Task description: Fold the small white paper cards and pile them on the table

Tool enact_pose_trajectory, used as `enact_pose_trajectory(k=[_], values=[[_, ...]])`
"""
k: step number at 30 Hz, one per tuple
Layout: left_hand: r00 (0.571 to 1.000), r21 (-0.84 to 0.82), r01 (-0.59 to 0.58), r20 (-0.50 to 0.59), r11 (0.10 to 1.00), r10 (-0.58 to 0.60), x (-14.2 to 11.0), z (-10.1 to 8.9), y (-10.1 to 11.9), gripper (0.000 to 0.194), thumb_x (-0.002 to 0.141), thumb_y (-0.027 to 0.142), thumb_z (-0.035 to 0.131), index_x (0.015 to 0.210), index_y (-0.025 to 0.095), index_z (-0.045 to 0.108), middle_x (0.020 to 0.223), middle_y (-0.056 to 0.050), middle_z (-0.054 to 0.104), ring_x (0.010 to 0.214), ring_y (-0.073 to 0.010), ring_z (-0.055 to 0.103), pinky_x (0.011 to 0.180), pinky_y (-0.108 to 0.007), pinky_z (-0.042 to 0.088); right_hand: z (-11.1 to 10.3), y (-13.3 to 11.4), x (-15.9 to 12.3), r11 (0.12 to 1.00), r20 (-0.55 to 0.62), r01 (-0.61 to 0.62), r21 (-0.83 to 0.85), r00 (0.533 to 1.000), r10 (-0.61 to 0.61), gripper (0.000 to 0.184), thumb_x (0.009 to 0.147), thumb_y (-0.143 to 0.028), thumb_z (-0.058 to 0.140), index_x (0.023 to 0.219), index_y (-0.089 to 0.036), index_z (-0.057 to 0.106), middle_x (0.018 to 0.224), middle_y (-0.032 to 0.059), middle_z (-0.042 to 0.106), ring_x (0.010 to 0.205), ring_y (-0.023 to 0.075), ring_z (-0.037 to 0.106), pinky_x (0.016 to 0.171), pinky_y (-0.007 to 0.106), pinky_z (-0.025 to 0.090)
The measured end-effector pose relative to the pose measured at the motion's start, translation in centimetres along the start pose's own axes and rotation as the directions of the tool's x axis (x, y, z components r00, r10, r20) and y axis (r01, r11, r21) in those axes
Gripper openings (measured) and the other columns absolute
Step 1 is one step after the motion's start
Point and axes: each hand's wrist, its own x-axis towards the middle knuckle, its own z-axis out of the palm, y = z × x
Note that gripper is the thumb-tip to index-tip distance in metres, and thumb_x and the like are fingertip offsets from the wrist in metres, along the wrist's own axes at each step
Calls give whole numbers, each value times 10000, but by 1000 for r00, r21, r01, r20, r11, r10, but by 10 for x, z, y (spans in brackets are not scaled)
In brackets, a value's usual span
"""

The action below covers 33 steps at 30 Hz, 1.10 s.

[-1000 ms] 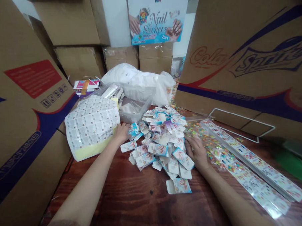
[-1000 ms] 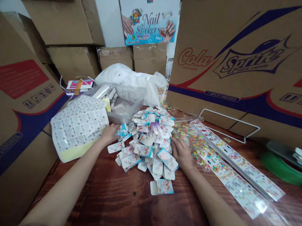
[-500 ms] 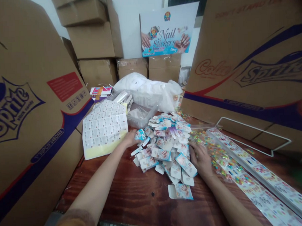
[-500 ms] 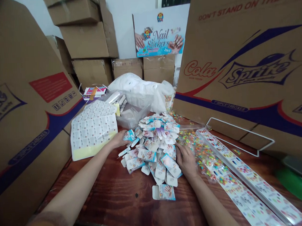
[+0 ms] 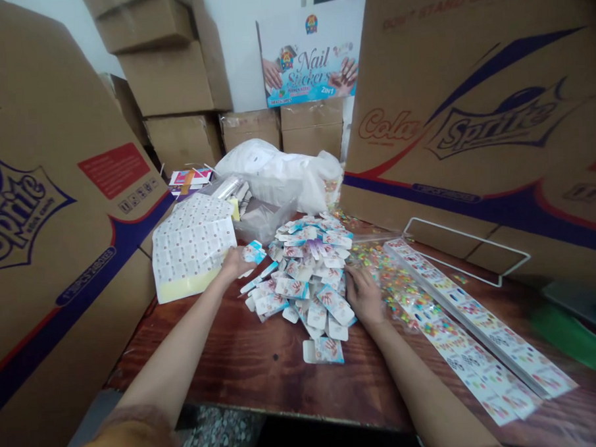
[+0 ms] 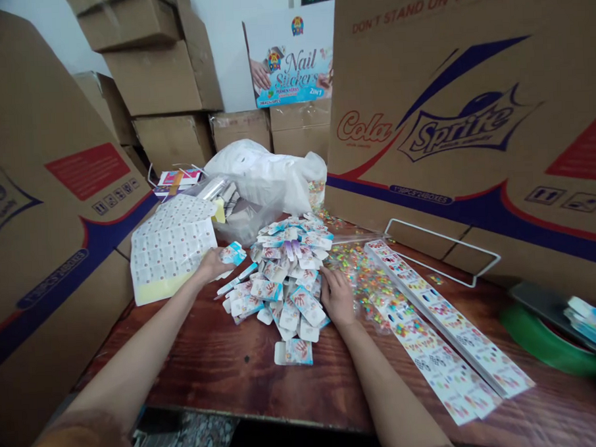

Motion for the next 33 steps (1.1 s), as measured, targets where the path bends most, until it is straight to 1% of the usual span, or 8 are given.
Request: enact_pose_trajectory(k=[7,12,15,19,21,25,29,33], values=[[998,-474,64,42,878,-50,-47,-18,12,510,615,382,694,1044,123,600,888,-64,705,704,-169,644,629,-257,503,2,0,0,993,-33,-69,92,997,73,264,913,-220,422,1079,-189,625,923,112,652,890,246,601,805,425,502],[988,-836,150,111,528,-105,-100,-25,45,503,526,286,805,975,156,620,850,-19,709,666,-134,635,630,-221,498,-2,-3,2,986,-54,-118,118,991,125,282,905,-212,395,1046,-174,636,917,113,655,890,234,604,809,404,502],[983,-925,156,112,347,-143,-142,-15,58,438,503,258,830,886,148,648,775,-11,708,607,-120,616,580,-203,482,-9,-4,9,975,-92,-170,141,979,184,289,899,-227,387,1023,-173,642,927,113,662,908,232,608,833,401,495],[963,-938,255,223,235,-154,-203,16,60,392,566,320,801,875,118,669,753,-49,703,539,-123,591,467,-204,432,-29,-7,24,949,-150,-257,183,947,285,287,903,-250,390,1019,-156,636,949,114,669,895,222,618,805,379,502],[942,-924,330,310,191,-129,-231,34,58,364,598,302,786,886,107,677,804,-73,708,571,-132,605,509,-220,466,-43,-12,25,921,-88,-316,229,935,343,288,897,-277,416,1030,-150,637,900,99,678,810,210,628,740,355,515],[866,-867,498,497,10,-53,-266,60,56,314,644,275,751,891,90,690,854,-103,712,625,-152,629,667,-302,547,-65,-33,3,877,277,-397,271,905,324,339,874,-395,505,1106,-181,629,942,92,677,798,221,638,735,370,520],[846,-847,514,526,-136,-81,-266,72,60,205,698,216,695,863,96,691,818,-92,725,651,-167,657,845,-426,551,-63,-55,-24,926,430,-327,187,875,222,681,764,-475,664,1344,-191,446,1267,169,526,1167,316,517,954,470,439],[859,-862,468,496,-196,-131,-246,76,67,125,738,170,641,837,107,686,769,-79,733,637,-164,666,900,-468,530,-40,-66,-24,929,479,-339,147,846,233,838,726,-443,712,1416,-175,319,1384,204,383,1305,345,377,1038,496,363]])
